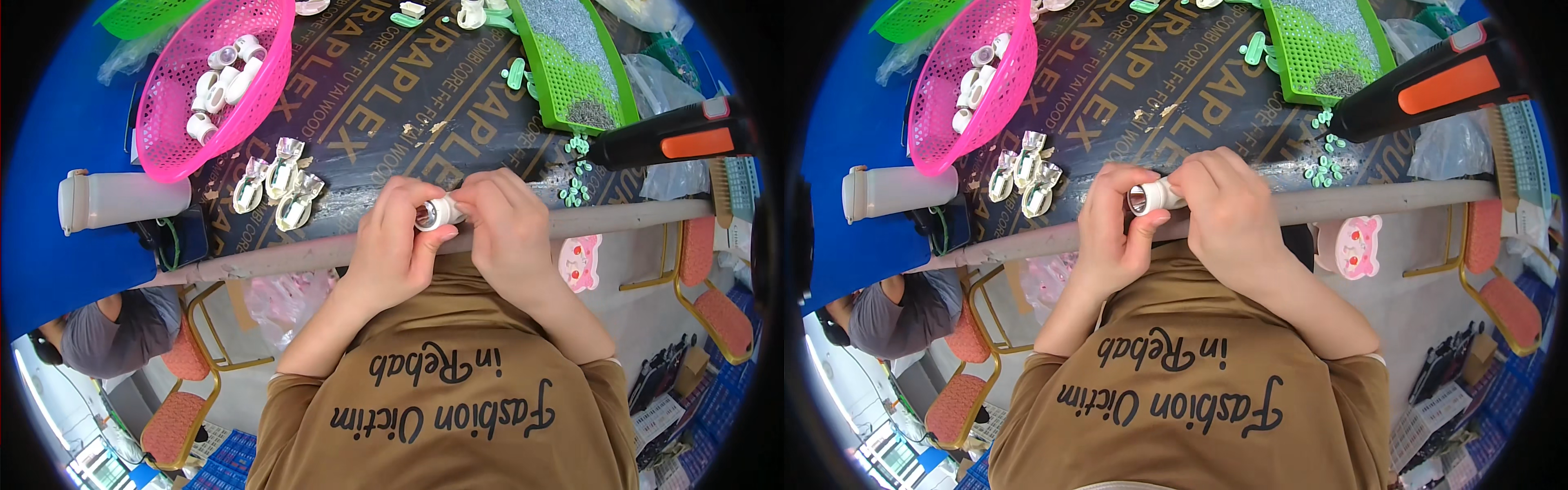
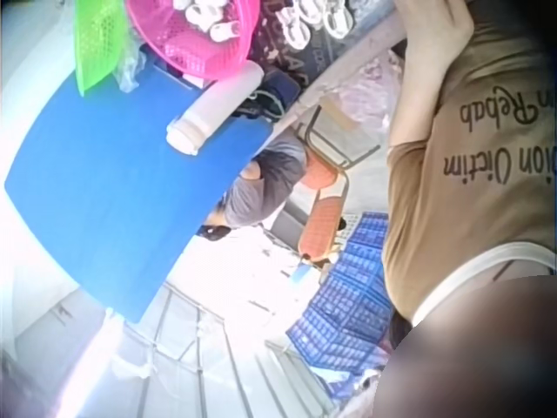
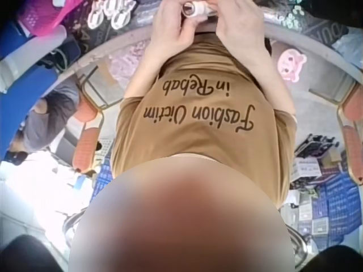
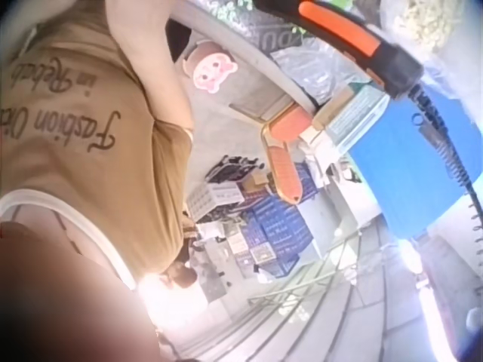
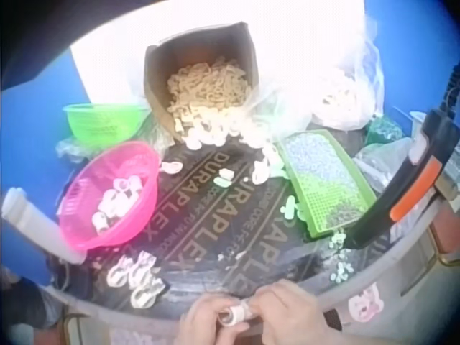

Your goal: Assembling small toy flashlights by inserting internal components and using a glue gun to secure parts.

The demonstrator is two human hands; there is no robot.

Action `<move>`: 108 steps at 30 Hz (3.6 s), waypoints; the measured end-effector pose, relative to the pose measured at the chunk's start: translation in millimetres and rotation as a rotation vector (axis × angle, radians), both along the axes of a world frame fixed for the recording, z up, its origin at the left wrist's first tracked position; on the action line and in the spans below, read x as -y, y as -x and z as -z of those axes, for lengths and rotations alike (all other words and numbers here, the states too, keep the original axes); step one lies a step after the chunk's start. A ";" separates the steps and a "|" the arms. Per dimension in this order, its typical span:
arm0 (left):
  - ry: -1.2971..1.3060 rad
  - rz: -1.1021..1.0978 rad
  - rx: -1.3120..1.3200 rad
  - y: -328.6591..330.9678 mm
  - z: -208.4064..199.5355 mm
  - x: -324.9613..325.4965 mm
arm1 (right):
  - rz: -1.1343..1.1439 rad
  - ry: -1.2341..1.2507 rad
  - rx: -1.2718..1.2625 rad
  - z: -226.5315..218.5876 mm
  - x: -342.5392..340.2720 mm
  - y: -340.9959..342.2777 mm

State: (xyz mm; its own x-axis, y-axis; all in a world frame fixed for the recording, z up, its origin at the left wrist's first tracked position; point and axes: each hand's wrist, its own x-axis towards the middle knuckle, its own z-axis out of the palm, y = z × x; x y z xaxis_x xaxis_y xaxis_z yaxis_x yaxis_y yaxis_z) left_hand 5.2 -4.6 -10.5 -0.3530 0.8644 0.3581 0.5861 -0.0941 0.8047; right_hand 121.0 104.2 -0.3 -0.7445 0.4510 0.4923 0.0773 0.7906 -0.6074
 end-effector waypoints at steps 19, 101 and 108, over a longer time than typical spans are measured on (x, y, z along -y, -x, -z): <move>-0.015 -0.049 0.007 -0.5 3.9 5.1 | -0.013 0.265 -0.116 8.3 -0.5 -1.4; -0.124 0.079 0.263 1.1 -9.1 8.2 | -0.411 0.859 0.035 -0.3 -16.4 -16.5; -0.117 0.052 0.255 0.9 -15.4 6.4 | -0.459 0.950 -0.013 1.6 -17.5 -15.1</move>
